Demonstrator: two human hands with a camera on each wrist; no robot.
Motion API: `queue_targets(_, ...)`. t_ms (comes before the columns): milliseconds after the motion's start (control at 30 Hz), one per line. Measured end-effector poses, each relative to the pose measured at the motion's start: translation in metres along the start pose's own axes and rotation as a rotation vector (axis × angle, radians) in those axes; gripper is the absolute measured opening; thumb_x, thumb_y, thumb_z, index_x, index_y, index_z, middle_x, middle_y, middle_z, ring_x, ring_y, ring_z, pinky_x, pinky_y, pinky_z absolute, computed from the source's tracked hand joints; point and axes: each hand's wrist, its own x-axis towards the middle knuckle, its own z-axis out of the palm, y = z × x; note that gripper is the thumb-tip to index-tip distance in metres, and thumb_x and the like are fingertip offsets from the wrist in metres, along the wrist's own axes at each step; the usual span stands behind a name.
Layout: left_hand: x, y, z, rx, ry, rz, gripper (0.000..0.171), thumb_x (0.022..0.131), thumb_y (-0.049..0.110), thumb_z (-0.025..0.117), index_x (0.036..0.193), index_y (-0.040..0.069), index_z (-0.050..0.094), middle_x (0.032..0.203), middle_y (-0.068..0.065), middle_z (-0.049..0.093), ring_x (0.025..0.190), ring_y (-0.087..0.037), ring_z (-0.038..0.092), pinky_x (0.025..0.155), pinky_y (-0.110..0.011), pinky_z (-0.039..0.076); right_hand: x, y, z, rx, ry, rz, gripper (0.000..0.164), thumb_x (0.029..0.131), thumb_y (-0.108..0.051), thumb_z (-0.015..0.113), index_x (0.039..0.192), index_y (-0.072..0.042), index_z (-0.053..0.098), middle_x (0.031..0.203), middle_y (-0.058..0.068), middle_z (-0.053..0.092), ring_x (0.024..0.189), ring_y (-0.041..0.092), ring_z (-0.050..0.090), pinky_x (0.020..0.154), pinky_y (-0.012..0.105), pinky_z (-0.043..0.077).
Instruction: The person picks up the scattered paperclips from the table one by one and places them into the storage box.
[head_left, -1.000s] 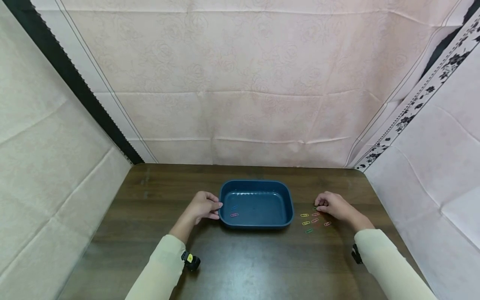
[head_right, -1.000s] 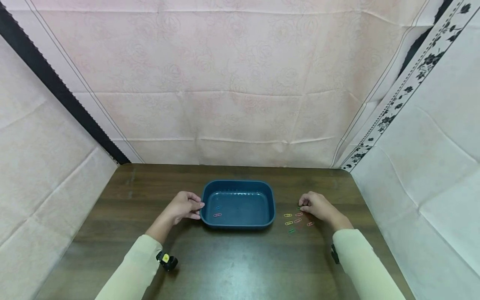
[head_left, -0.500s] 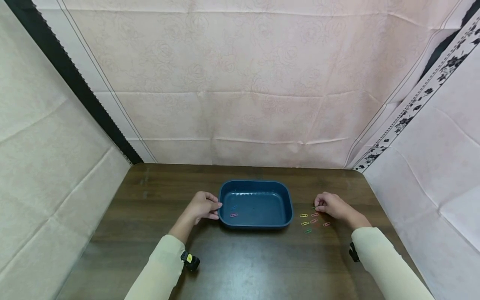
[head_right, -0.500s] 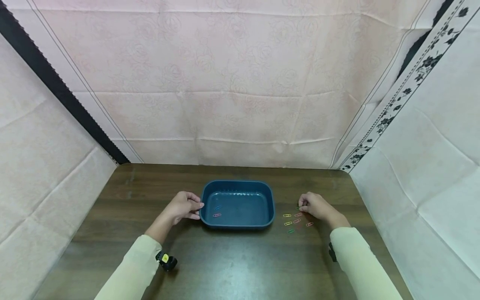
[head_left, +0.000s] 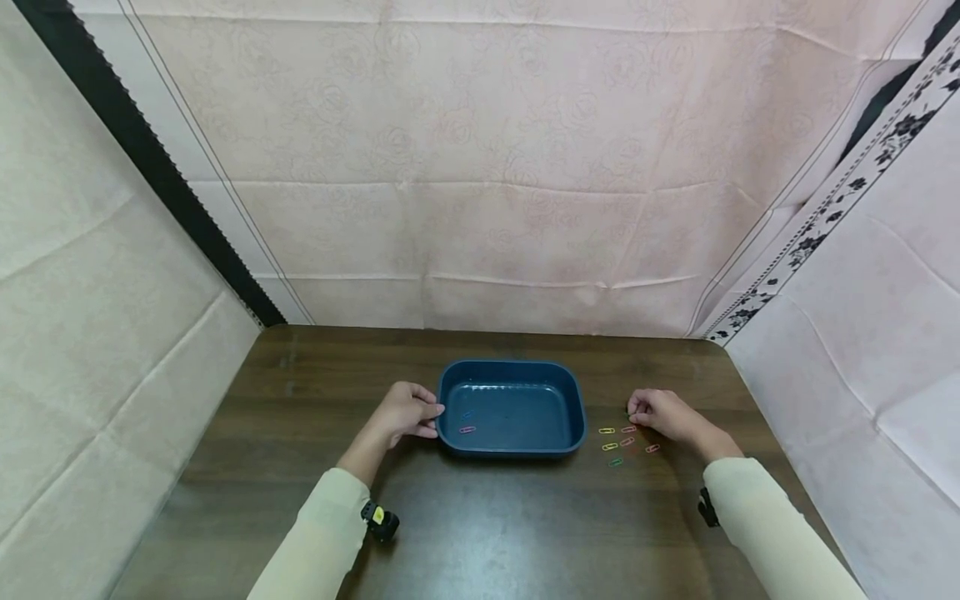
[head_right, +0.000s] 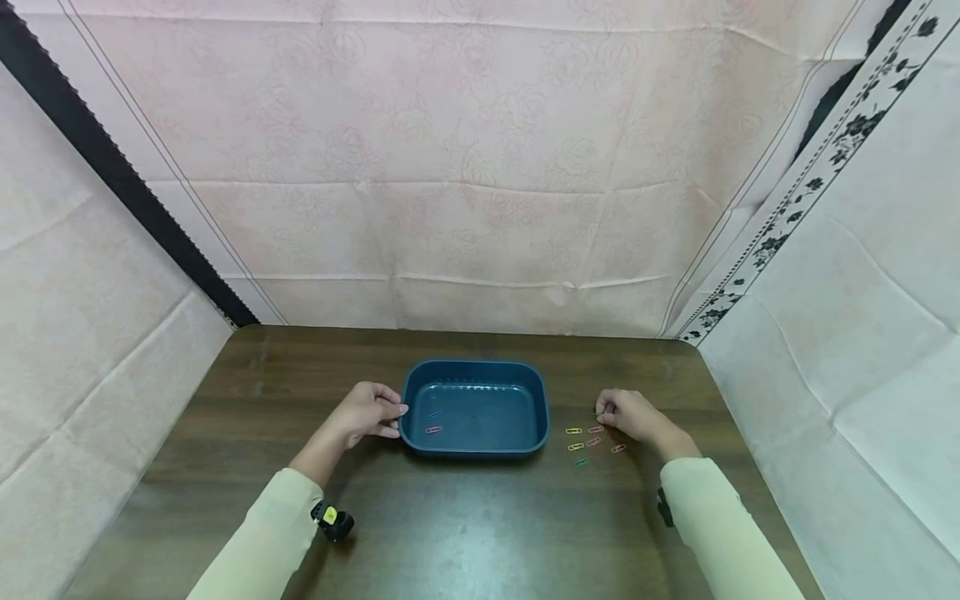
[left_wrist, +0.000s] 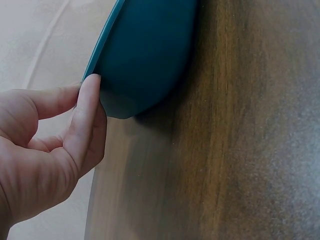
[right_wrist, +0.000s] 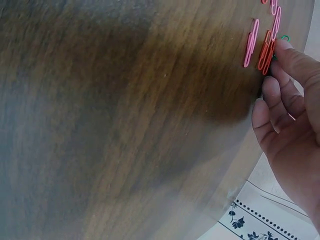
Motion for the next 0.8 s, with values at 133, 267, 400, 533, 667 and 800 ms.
queue_targets(133, 0.0, 0.001, 0.0, -0.002, -0.005, -0.006, 0.019, 0.1, 0.005, 0.067, 0.114, -0.006, 0.062, 0.1, -0.025, 0.063, 0.072, -0.022, 0.066, 0.07, -0.035, 0.067, -0.001, 0.001, 0.0, -0.014, 0.008, -0.013, 0.01, 0.095, -0.007, 0.072, 0.09, -0.011, 0.065, 0.082, -0.003, 0.062, 0.076, 0.008, 0.055, 0.066, 0.025, 0.049)
queue_targets(267, 0.0, 0.002, 0.0, -0.008, -0.009, -0.007, 0.02, 0.099, 0.005, 0.068, 0.114, -0.007, 0.062, 0.1, -0.026, 0.063, 0.071, -0.022, 0.066, 0.07, -0.035, 0.067, -0.003, 0.0, 0.0, -0.003, 0.031, -0.02, 0.01, 0.096, -0.008, 0.072, 0.09, -0.012, 0.065, 0.083, -0.003, 0.064, 0.077, 0.007, 0.056, 0.067, 0.024, 0.05)
queue_targets(400, 0.0, 0.003, -0.001, -0.01, -0.01, -0.006, 0.021, 0.098, 0.005, 0.069, 0.114, -0.008, 0.062, 0.098, -0.025, 0.063, 0.07, -0.022, 0.066, 0.069, -0.035, 0.067, -0.004, -0.003, -0.003, 0.035, 0.056, -0.016, 0.007, 0.097, -0.009, 0.07, 0.093, -0.011, 0.065, 0.086, -0.002, 0.065, 0.079, 0.008, 0.057, 0.068, 0.024, 0.05)
queue_targets(533, 0.0, 0.003, -0.001, -0.014, -0.012, -0.005, 0.021, 0.098, 0.004, 0.068, 0.114, -0.008, 0.062, 0.098, -0.025, 0.063, 0.07, -0.022, 0.066, 0.069, -0.036, 0.067, -0.005, -0.006, -0.006, 0.064, 0.076, 0.0, 0.005, 0.099, -0.012, 0.069, 0.095, -0.011, 0.065, 0.088, -0.001, 0.065, 0.08, 0.01, 0.057, 0.069, 0.023, 0.051)
queue_targets(667, 0.0, 0.002, -0.001, -0.012, -0.012, -0.004, 0.02, 0.099, 0.005, 0.068, 0.114, -0.007, 0.062, 0.099, -0.026, 0.063, 0.071, -0.022, 0.066, 0.07, -0.036, 0.067, -0.006, -0.011, -0.008, 0.09, 0.091, -0.001, 0.009, 0.1, -0.017, 0.069, 0.097, -0.009, 0.065, 0.091, -0.001, 0.066, 0.083, 0.011, 0.058, 0.07, 0.023, 0.053)
queue_targets(800, 0.001, 0.0, -0.001, -0.002, -0.008, -0.006, 0.02, 0.099, 0.005, 0.068, 0.114, -0.007, 0.062, 0.099, -0.024, 0.063, 0.072, -0.022, 0.066, 0.07, -0.035, 0.067, -0.006, -0.017, -0.01, 0.103, 0.111, -0.025, 0.014, 0.1, -0.02, 0.07, 0.1, -0.006, 0.066, 0.092, -0.001, 0.067, 0.084, 0.01, 0.059, 0.071, 0.023, 0.054)
